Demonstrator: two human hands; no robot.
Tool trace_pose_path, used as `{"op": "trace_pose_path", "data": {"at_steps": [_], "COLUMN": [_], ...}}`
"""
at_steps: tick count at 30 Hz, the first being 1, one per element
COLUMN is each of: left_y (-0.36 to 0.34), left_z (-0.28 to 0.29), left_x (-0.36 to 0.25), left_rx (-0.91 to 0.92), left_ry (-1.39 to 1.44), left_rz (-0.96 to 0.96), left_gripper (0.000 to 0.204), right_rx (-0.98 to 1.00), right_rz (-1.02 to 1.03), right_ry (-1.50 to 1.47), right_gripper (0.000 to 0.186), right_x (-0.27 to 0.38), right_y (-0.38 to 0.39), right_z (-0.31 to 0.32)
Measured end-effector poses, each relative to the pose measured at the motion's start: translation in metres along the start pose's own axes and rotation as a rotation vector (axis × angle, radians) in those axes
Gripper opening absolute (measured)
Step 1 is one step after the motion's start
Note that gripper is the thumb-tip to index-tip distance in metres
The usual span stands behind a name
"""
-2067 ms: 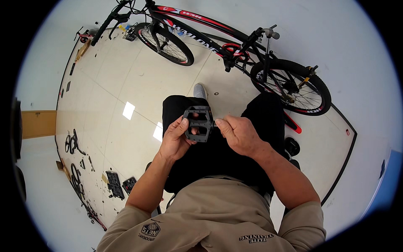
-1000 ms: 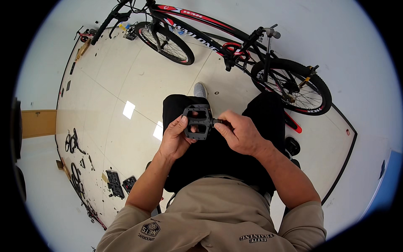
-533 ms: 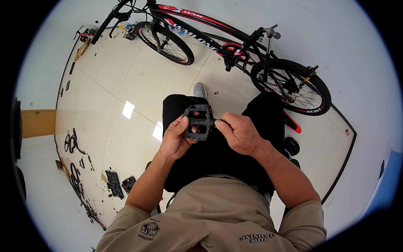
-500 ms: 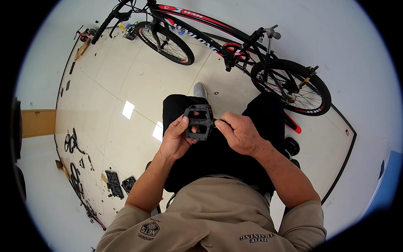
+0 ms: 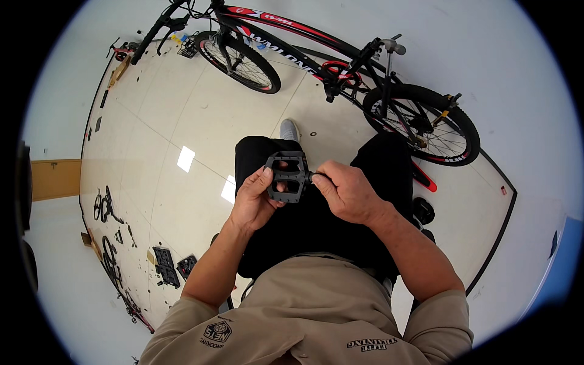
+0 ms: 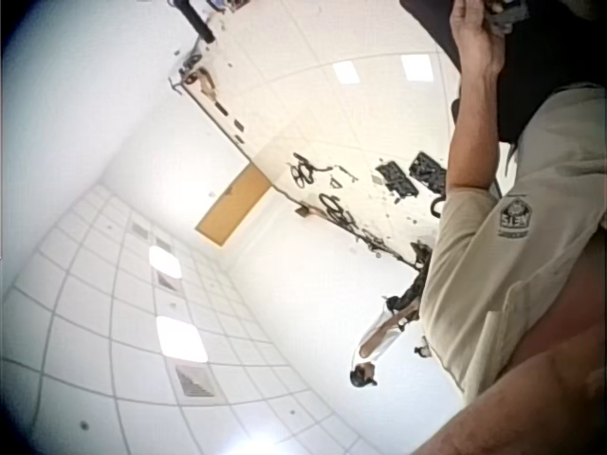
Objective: The person sits in a chair and works on a bicycle pedal, using a small tool to adjust the internal mechanism. They repeatedly rotate the pedal and inspect the axle area while seated.
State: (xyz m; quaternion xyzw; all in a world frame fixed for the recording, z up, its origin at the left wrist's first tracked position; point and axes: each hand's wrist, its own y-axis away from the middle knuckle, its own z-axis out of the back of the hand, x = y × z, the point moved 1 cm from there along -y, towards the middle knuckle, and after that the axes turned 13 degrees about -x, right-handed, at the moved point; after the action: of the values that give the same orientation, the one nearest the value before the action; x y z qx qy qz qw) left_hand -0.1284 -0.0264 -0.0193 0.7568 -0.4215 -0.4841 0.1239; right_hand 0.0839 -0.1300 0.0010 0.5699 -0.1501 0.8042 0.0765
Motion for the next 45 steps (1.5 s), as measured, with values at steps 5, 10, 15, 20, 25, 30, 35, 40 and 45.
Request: {"op": "trace_pose_path", "data": {"at_steps": [5, 10, 15, 20, 25, 30, 35, 40, 45], "left_y": [0.001, 0.002, 0.002, 0.002, 0.002, 0.002, 0.003, 0.003, 0.003], "left_z": [-0.001, -0.003, -0.002, -0.003, -0.004, -0.002, -0.002, -0.003, -0.004], "left_x": [0.001, 0.001, 0.000, 0.000, 0.000, -0.002, -0.002, -0.001, -0.003], "left_rx": [0.015, 0.025, 0.020, 0.014, -0.035, -0.042, -0.017, -0.015, -0.023], "left_ry": [-0.005, -0.005, 0.002, 0.015, 0.017, 0.041, 0.069, 0.042, 0.046], "left_rz": [-0.002, -0.020, -0.016, -0.012, 0.007, 0.085, 0.117, 0.068, 0.066], "left_gripper": [0.029, 0.029, 0.029, 0.029, 0.029, 0.029, 0.028, 0.028, 0.027], "right_rx": [-0.026, -0.056, -0.024, -0.048, -0.014, 0.016, -0.012, -0.006, 0.012], "right_rz": [0.058, 0.072, -0.031, -0.069, -0.068, 0.052, 0.145, -0.011, -0.067], "right_ry": [0.054, 0.049, -0.040, -0.110, -0.089, 0.034, 0.091, -0.029, -0.055], "right_gripper": [0.015, 0.017, 0.018, 0.020, 0.013, 0.010, 0.016, 0.022, 0.021], "right_x": [-0.002, -0.003, -0.005, -0.017, -0.004, -0.006, -0.006, -0.008, -0.020], "right_y": [0.000, 0.000, 0.001, 0.004, 0.002, 0.001, 0.000, 0.003, 0.006], "right_z": [-0.001, -0.002, -0.001, -0.003, -0.001, -0.002, -0.003, -0.005, -0.003]}}
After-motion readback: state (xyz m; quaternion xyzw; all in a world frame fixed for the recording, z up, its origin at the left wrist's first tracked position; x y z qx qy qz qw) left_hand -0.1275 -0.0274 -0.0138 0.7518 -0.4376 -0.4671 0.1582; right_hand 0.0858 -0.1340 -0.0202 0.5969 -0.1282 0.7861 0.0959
